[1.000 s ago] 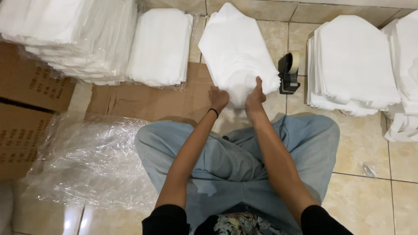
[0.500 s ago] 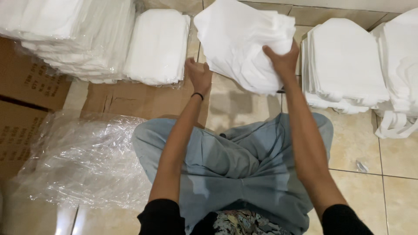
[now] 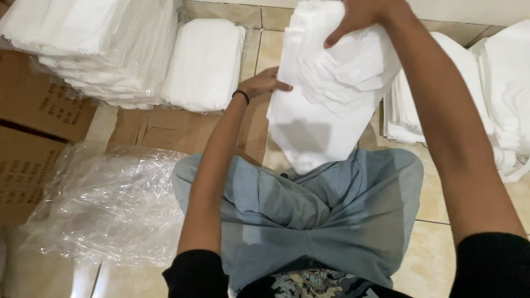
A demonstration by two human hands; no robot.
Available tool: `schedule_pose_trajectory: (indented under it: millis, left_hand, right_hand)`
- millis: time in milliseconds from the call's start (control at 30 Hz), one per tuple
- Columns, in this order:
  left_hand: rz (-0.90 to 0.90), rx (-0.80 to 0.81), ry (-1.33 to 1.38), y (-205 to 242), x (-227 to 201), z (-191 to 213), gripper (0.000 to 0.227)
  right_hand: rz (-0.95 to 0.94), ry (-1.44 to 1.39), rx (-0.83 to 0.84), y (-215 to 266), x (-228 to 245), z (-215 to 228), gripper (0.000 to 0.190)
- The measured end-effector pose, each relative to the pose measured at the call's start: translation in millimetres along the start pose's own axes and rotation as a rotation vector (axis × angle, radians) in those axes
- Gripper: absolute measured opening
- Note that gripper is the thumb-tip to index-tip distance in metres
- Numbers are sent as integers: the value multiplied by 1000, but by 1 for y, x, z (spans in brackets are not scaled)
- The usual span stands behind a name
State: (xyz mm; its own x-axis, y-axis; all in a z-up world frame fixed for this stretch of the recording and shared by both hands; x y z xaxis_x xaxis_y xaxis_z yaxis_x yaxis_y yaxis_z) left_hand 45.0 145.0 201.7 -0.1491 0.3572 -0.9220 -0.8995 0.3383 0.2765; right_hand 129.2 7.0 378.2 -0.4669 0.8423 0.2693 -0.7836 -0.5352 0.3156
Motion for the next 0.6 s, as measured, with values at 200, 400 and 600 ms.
schedule_pose_trajectory:
  millis: [200,400,600]
  left_hand:
    - [140,-428,345,-13,144,-13,68]
    - [284,-825,447,-21,254,-3,72]
    - [309,-434,-43,-3,205,-21,108]
  right_hand:
    - [285,152,-143,-84,-4,-90,101]
    - [335,-282,-484,-75,-86,-194,62]
    - [-66,-722,-108,3,-152,-311,100]
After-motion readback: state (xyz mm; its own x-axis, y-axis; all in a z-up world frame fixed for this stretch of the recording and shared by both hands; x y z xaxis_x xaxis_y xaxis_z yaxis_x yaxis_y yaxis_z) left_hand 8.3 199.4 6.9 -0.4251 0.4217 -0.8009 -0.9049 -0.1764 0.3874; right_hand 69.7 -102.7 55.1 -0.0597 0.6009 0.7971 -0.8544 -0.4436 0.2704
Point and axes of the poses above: each hand's wrist, its own y-axis away from the middle knuckle, its own z-axis out of the back of the hand, x = y × z, the point moved 9 cm from there along -y, towards the middle knuckle, and after that the axes turned 3 degrees about -z, right-handed, at the moved point
